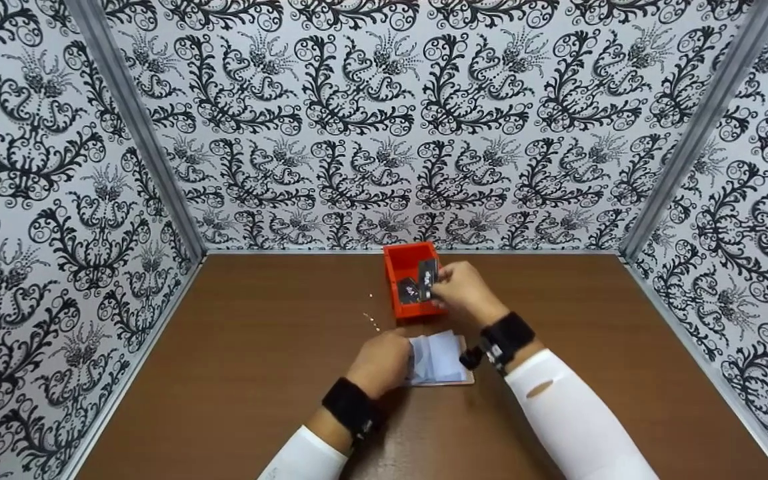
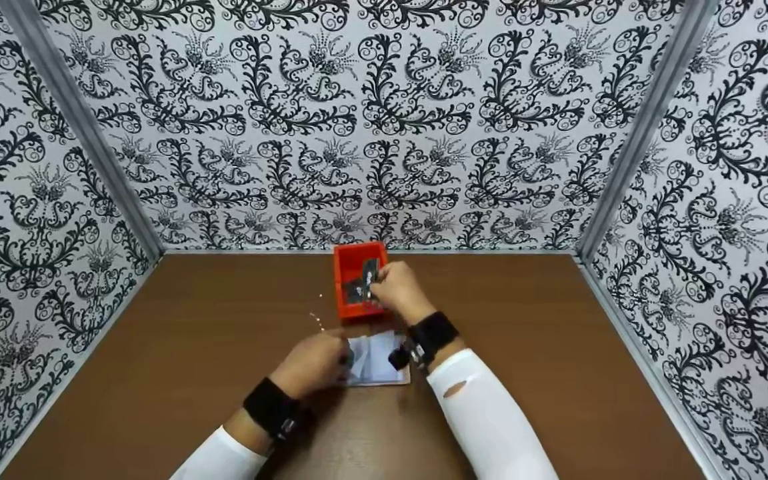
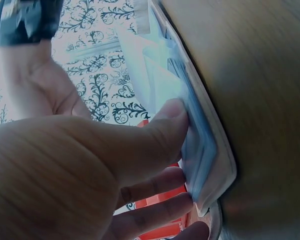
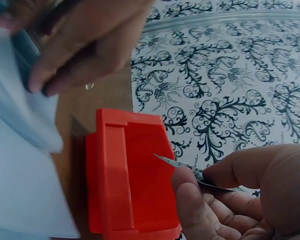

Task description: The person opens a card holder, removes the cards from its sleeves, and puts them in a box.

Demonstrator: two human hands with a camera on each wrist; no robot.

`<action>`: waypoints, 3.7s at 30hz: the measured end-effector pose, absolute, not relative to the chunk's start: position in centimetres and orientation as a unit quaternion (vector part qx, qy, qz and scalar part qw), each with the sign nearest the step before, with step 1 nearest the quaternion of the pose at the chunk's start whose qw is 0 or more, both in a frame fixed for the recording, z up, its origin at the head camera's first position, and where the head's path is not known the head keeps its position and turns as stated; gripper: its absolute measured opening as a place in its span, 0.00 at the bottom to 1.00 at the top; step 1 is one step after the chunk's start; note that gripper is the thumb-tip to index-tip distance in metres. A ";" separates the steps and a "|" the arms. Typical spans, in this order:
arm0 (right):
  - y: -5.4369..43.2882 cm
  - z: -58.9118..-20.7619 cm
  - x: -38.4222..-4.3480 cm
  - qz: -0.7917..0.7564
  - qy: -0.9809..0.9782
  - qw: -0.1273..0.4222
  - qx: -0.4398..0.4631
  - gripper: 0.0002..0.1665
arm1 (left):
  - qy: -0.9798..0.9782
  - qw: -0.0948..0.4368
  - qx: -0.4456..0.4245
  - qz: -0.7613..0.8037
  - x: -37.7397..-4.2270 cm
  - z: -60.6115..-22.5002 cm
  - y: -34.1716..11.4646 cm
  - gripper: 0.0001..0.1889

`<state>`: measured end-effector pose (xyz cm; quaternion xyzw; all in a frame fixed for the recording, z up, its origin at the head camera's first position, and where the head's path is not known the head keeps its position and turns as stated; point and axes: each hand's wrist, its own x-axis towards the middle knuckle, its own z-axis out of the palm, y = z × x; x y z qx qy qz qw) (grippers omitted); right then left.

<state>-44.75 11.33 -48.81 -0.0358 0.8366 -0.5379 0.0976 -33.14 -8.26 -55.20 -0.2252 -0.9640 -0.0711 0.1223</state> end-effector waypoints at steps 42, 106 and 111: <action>10.0 -50.4 -44.0 -0.388 0.914 0.053 -0.103 0.10 | -0.966 0.114 -0.216 -0.082 -33.3 -55.4 -8.3 0.02; 15.6 -55.1 -38.5 -0.315 0.920 0.083 -0.217 0.10 | -0.953 0.095 -0.279 -0.075 -34.3 -56.0 -8.4 0.11; 15.1 -54.8 -38.3 -0.334 0.920 0.080 -0.189 0.03 | -0.951 0.094 -0.278 -0.094 -34.3 -56.2 -8.3 0.08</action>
